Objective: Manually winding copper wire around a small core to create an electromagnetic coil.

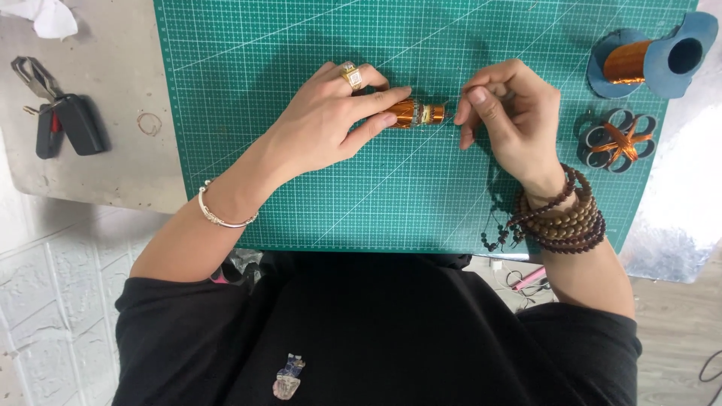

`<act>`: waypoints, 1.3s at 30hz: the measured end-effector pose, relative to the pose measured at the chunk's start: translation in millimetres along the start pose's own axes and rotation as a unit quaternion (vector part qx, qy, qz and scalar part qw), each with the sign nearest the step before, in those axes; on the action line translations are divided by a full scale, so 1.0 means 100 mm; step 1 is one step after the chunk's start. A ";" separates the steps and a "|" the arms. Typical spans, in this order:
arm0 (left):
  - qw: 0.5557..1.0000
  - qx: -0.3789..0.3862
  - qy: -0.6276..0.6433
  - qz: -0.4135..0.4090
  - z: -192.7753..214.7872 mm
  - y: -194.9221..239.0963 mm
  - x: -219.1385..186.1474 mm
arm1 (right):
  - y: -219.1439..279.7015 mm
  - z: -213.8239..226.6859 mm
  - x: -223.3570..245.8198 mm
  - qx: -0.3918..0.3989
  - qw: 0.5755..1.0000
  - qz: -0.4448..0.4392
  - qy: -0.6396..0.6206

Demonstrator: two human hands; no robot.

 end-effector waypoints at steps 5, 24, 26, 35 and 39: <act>1.000 -0.008 -0.006 -0.006 0.00 0.01 0.00 | -0.01 0.00 -0.05 0.006 1.000 -0.030 0.008; 1.000 -0.020 -0.018 -0.015 0.01 0.03 -0.04 | 0.01 0.03 0.01 0.025 0.976 -0.038 0.213; 0.999 -0.027 -0.021 -0.019 0.03 0.02 -0.05 | 0.01 0.01 0.02 0.040 0.975 -0.017 0.220; 0.995 -0.045 -0.057 -0.064 0.07 -0.02 -0.18 | 0.04 -0.03 0.08 0.074 0.945 0.040 0.317; 0.996 -0.032 -0.048 -0.065 0.05 -0.02 -0.17 | 0.05 -0.04 0.11 0.085 0.941 0.051 0.325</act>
Point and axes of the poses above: each hand's wrist, its own y-axis away from the middle knuckle, its own z-axis out of the back of the hand, x = y × z, the point moved 7 cm from there along -y, towards the middle knuckle, and after that the axes turned 11 degrees about -y, right-handed, at the moved point
